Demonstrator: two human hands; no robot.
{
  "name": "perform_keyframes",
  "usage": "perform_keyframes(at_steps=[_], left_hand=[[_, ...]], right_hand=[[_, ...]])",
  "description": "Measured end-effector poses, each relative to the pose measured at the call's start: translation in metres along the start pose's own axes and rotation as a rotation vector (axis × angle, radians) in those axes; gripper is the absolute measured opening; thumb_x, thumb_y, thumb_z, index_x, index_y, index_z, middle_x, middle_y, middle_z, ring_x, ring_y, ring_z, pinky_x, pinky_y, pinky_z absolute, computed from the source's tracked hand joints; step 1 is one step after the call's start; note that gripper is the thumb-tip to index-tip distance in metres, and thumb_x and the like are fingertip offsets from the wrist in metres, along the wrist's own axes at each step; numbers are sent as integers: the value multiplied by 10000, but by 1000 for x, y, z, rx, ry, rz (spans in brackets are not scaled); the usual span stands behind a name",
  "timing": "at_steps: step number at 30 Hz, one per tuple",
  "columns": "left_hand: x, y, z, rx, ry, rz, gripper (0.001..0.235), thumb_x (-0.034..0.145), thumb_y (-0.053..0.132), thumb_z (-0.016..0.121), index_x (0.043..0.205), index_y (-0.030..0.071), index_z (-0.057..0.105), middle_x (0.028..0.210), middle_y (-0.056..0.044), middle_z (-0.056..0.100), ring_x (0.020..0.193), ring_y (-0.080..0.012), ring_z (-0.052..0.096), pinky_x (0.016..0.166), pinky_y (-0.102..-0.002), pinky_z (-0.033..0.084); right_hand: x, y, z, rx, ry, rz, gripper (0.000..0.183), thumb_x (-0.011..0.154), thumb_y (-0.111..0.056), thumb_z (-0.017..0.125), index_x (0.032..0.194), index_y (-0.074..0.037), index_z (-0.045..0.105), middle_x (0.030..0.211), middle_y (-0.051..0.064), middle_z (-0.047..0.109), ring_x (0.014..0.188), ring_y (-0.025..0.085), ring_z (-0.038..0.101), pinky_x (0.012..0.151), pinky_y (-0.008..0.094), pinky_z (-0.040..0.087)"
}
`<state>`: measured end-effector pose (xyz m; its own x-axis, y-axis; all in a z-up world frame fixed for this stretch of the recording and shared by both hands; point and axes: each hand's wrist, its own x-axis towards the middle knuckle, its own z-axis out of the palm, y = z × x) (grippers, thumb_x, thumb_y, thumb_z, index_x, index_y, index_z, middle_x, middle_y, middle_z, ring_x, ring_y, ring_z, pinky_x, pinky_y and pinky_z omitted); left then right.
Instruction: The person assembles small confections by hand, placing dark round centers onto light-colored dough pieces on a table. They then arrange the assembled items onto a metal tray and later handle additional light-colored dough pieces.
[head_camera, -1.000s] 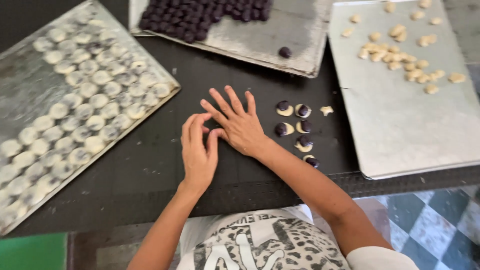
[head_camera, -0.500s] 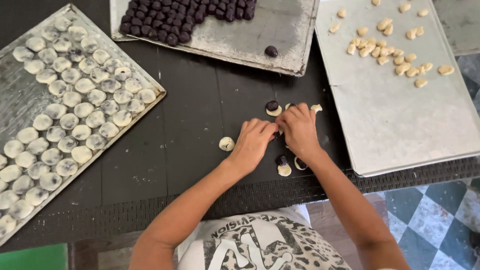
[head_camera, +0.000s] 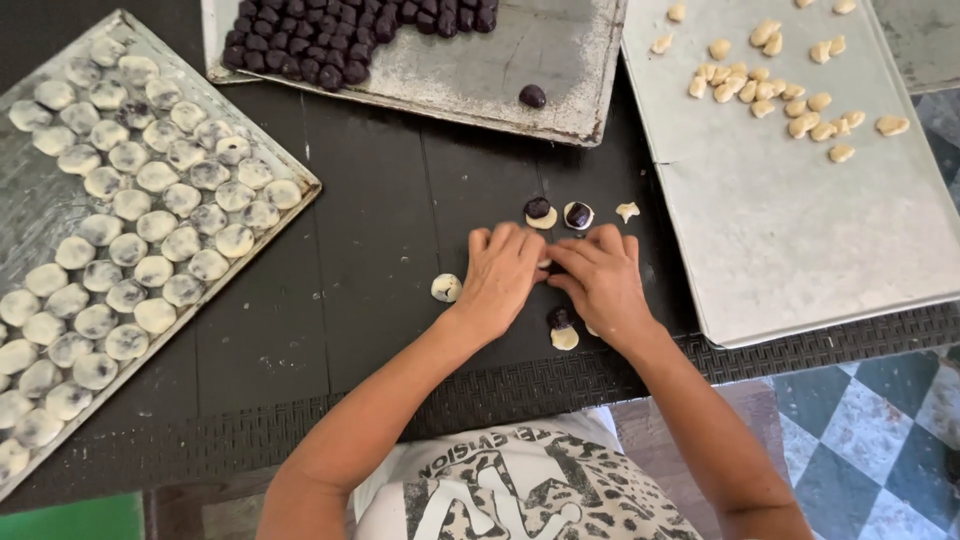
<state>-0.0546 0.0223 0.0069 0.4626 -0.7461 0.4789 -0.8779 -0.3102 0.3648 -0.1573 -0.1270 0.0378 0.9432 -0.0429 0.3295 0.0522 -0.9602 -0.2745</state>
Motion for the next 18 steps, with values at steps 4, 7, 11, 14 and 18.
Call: perform_keyframes(at_steps=[4,7,11,14,18], left_hand=[[-9,-8,-2,-6,-56,0,300,905,349,587,1119,153,514,750,-1,515,849,-179,519,809,-349,347],[-9,-10,-29,-201,-51,-172,147,905,322,644,940,180,659,697,15,592,783,-180,559,735,-334,367],[-14,-4,-70,-733,-184,-839,161,833,345,663,906,234,754,658,54,715,697,-151,696,634,-279,510],[-25,2,-94,-993,-77,-935,208,872,293,677,961,127,767,791,-41,731,699,-145,693,618,-262,552],[-46,6,-109,-1218,109,-913,296,906,252,685,1052,0,734,970,-164,695,673,-204,701,585,-298,618]], right_hand=[[3,3,15,220,95,-32,196,774,-254,788,930,-176,700,810,-66,679,858,177,584,791,302,424],[16,-18,4,308,167,-92,131,851,-181,752,966,-129,721,875,-25,708,821,191,591,752,296,459],[31,-50,-3,209,201,-305,440,781,-271,791,1120,-18,669,998,95,674,900,287,598,829,379,517],[38,-66,-2,235,272,-382,344,801,-162,789,1068,28,681,946,125,674,826,302,622,766,389,545],[40,-85,9,358,287,-347,150,879,-59,716,1017,0,719,881,78,689,757,255,631,717,347,561]])
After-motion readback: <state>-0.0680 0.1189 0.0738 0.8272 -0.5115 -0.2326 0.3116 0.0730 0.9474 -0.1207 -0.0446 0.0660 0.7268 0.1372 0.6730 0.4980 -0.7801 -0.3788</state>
